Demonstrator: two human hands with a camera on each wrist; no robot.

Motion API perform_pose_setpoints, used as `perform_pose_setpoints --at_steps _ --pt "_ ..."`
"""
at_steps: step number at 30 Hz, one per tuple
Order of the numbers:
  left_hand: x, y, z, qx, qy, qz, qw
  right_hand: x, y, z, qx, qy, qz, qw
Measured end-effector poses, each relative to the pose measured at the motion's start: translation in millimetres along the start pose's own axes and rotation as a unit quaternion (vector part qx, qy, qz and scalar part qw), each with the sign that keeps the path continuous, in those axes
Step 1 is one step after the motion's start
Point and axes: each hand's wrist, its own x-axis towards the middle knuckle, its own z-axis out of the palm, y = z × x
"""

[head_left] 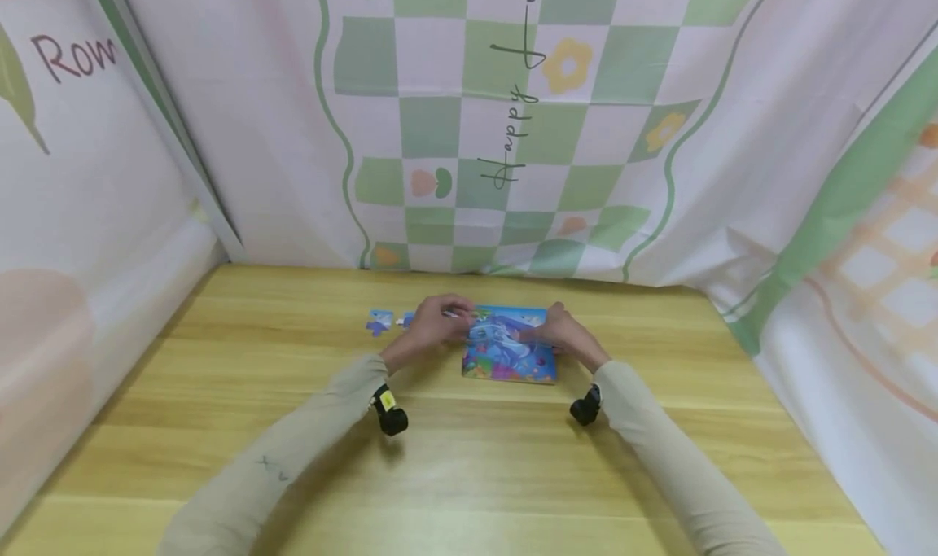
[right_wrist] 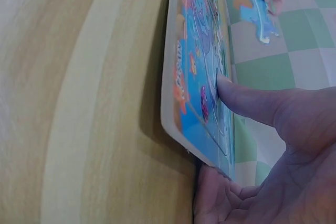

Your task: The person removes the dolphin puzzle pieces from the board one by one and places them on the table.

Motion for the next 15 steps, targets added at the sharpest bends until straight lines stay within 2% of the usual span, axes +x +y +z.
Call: perform_pose_setpoints --at_steps 3,7,10,15 --pt "-0.3 0.9 -7.7 -0.062 -0.004 -0.057 0.9964 1.0 1 0 -0.007 0.002 0.000 1.0000" --pt "-1.7 0.0 -22.4 -0.153 -0.012 -0.122 0.9806 0.9 0 -1 -0.009 -0.001 -0.001 1.0000" --pt "-3.6 -4.1 -35.9 -0.190 -0.012 -0.138 0.9720 0.2 -1 -1 -0.001 -0.004 -0.003 1.0000" --pt "-9.9 -7.3 -53.2 -0.197 -0.008 -0.144 0.9697 -1.0 0 -1 0.009 -0.010 -0.008 0.9999"
